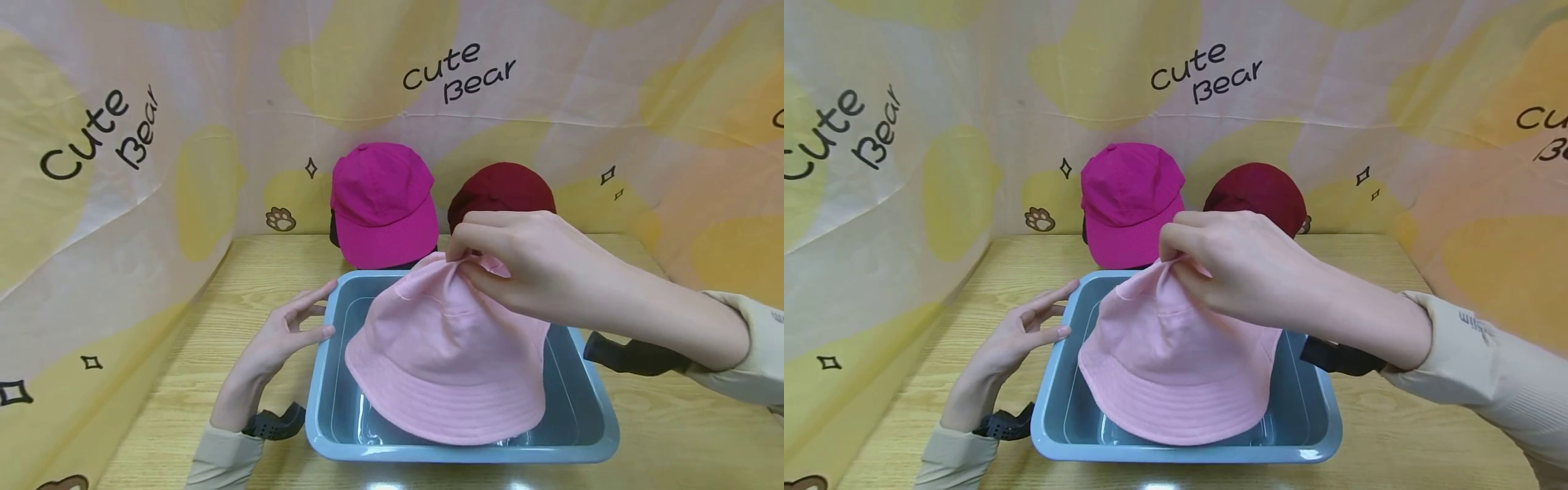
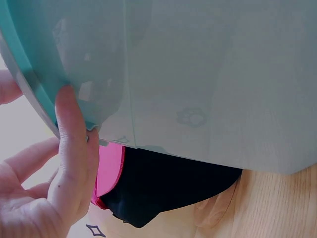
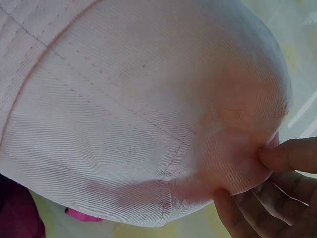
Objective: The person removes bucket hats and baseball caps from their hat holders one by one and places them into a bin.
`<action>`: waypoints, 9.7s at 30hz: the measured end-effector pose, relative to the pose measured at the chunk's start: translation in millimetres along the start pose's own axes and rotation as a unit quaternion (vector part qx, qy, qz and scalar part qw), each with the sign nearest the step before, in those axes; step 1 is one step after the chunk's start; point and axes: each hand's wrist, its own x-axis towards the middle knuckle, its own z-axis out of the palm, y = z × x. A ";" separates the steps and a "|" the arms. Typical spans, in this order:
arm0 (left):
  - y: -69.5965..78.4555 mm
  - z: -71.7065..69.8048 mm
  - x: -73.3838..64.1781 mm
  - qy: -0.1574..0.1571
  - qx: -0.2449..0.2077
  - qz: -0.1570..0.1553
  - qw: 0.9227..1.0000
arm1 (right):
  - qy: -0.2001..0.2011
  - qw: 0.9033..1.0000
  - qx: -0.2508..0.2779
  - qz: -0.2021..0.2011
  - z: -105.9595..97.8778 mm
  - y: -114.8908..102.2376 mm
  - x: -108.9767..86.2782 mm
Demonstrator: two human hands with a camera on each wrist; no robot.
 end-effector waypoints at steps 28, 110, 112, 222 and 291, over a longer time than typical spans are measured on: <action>-1.1 2.4 3.7 0.001 0.004 0.004 1.000 | -0.069 0.995 0.022 0.067 -1.5 -40.5 9.6; 0.6 5.6 2.8 0.012 0.026 -0.005 1.000 | -0.171 0.984 0.044 -0.012 41.5 -38.2 -23.0; 0.4 5.5 2.8 0.011 0.024 -0.003 1.000 | -0.172 0.984 0.046 -0.009 41.1 -37.8 -23.3; 1.5 5.6 -2.3 0.005 0.006 -0.002 1.000 | 0.024 0.989 -0.011 0.142 10.5 76.0 -17.1; 0.3 5.9 4.0 0.009 0.008 -0.005 1.000 | -0.058 0.982 -0.085 0.156 31.3 141.1 6.2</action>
